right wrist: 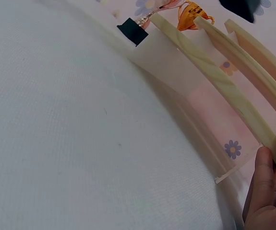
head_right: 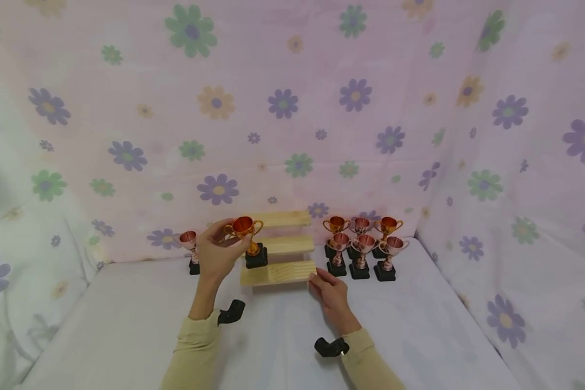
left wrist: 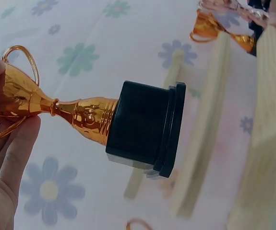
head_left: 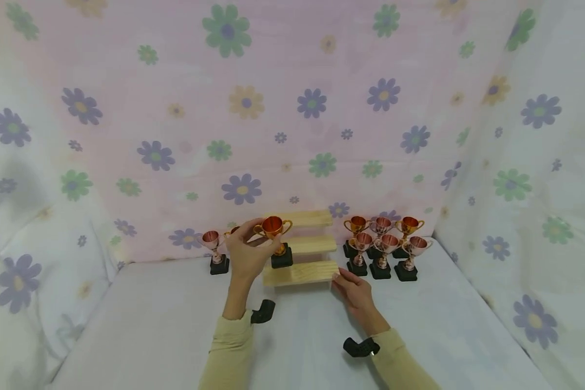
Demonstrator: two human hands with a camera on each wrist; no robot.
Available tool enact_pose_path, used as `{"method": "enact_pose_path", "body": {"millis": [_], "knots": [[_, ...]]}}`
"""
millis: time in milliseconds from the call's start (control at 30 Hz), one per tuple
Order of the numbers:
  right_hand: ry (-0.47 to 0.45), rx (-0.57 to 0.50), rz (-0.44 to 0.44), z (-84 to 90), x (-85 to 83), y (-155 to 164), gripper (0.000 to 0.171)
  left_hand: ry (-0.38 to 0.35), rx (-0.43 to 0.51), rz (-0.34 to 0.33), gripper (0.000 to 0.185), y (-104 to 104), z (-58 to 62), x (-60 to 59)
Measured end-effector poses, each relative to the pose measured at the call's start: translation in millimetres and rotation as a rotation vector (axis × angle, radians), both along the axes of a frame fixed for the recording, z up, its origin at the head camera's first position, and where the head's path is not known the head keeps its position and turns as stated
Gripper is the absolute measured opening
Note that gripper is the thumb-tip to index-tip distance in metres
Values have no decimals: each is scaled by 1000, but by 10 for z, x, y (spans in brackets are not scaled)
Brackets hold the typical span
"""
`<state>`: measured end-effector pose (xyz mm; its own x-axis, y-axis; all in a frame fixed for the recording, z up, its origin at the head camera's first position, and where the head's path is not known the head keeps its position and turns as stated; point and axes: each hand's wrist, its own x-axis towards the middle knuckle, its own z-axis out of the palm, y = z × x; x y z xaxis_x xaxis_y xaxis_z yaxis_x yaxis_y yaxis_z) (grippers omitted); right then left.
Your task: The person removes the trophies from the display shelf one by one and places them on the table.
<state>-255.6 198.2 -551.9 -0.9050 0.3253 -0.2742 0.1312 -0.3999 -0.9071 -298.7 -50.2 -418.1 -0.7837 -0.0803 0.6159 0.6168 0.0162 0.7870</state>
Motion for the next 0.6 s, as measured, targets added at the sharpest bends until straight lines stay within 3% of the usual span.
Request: {"method": "enact_pose_path", "body": {"millis": [167,300,400,600], "knots": [[-15,2,19,5,-7,-15,46,-4,-11,67,47,-478,-156,178],[-12,-12,13,11,-5,-40,48,-78,-59,189,47,-938,-220,271],[-14,-23,18,13,-5,-40,50,-134,-103,238,46,-1254,-261,294],[-26,-23,22,33,5,-23,52,-246,-213,174,45,-1748,-387,172]]}}
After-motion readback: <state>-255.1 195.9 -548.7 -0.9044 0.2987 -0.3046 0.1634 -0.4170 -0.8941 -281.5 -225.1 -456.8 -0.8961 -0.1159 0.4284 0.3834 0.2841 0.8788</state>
